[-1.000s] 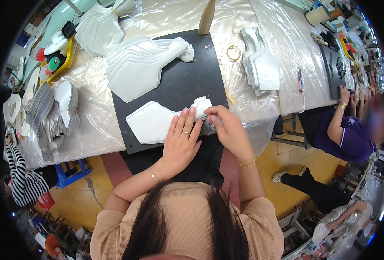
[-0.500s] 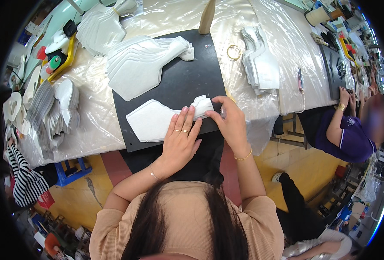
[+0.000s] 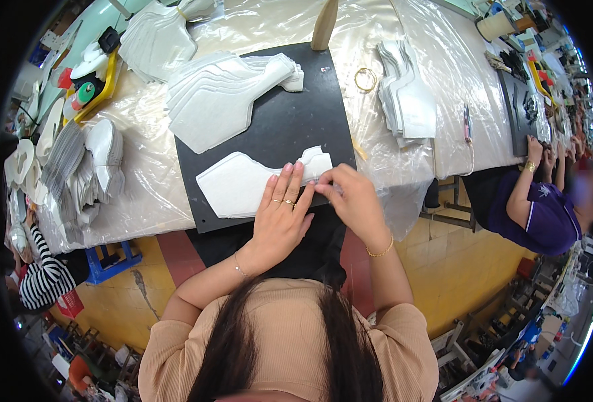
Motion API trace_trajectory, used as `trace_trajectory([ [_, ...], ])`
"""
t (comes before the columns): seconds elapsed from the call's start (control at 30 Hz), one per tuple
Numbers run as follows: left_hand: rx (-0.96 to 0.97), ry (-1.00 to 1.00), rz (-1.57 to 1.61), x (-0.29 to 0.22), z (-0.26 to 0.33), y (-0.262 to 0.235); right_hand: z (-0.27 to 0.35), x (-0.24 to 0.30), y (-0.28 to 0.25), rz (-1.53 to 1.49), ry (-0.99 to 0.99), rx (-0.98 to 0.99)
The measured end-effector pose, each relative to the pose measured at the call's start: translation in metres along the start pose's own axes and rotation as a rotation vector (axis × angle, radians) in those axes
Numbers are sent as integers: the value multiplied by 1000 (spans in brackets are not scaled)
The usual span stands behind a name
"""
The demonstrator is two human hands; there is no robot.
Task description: The person places white shoe parts into clear plastic bags one by one, then stacks the packaged items. She moves a black cutting board onto the table, unties a bundle of parts, and continues bagging them individually.
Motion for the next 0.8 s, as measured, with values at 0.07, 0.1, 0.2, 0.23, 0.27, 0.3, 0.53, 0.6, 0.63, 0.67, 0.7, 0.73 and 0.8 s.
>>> trace_trajectory([
  [0.07, 4, -7, -2, 0, -1, 0, 6, 1, -3, -54, 26, 109],
  [0.1, -14, -11, 47, 0, -1, -1, 9, 1, -7, -93, 32, 170],
  [0.2, -75, -55, 225, 3, -1, -6, 11, 3, -19, -299, -103, 135],
  [0.23, -107, -70, 310, 6, 0, -10, 11, 3, -25, -365, -179, 80],
  [0.27, -139, -88, 395, 9, 1, -13, 11, 3, -30, -416, -164, 31],
  [0.3, -176, -122, 544, 14, 2, -18, 11, 1, -35, -568, -86, 13],
  [0.53, -675, -311, 300, 79, 0, -71, -2, 4, -51, -756, -52, -276],
  [0.6, -721, -576, 132, 113, -8, -81, -6, 8, -42, -710, -38, -330],
  [0.63, -734, -678, 29, 129, -10, -85, -8, 10, -38, -686, -22, -354],
  [0.67, -667, -705, -19, 142, -12, -88, -11, 14, -32, -682, -39, -331],
  [0.7, -599, -731, -64, 152, -13, -89, -13, 18, -27, -676, -46, -309],
  [0.73, -499, -796, -96, 160, -12, -89, -15, 22, -23, -667, -50, -291],
  [0.8, -526, -812, 32, 166, -9, -88, -21, 31, -14, -709, -111, -263],
])
Point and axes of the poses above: each hand's wrist, its own z-axis away from the middle knuckle, its own y-axis out of the palm, x = y × z, the point moved 2 cm from there along -z, towards the middle knuckle, and after that the axes turned 5 degrees about -x, right-handed, at the moved point
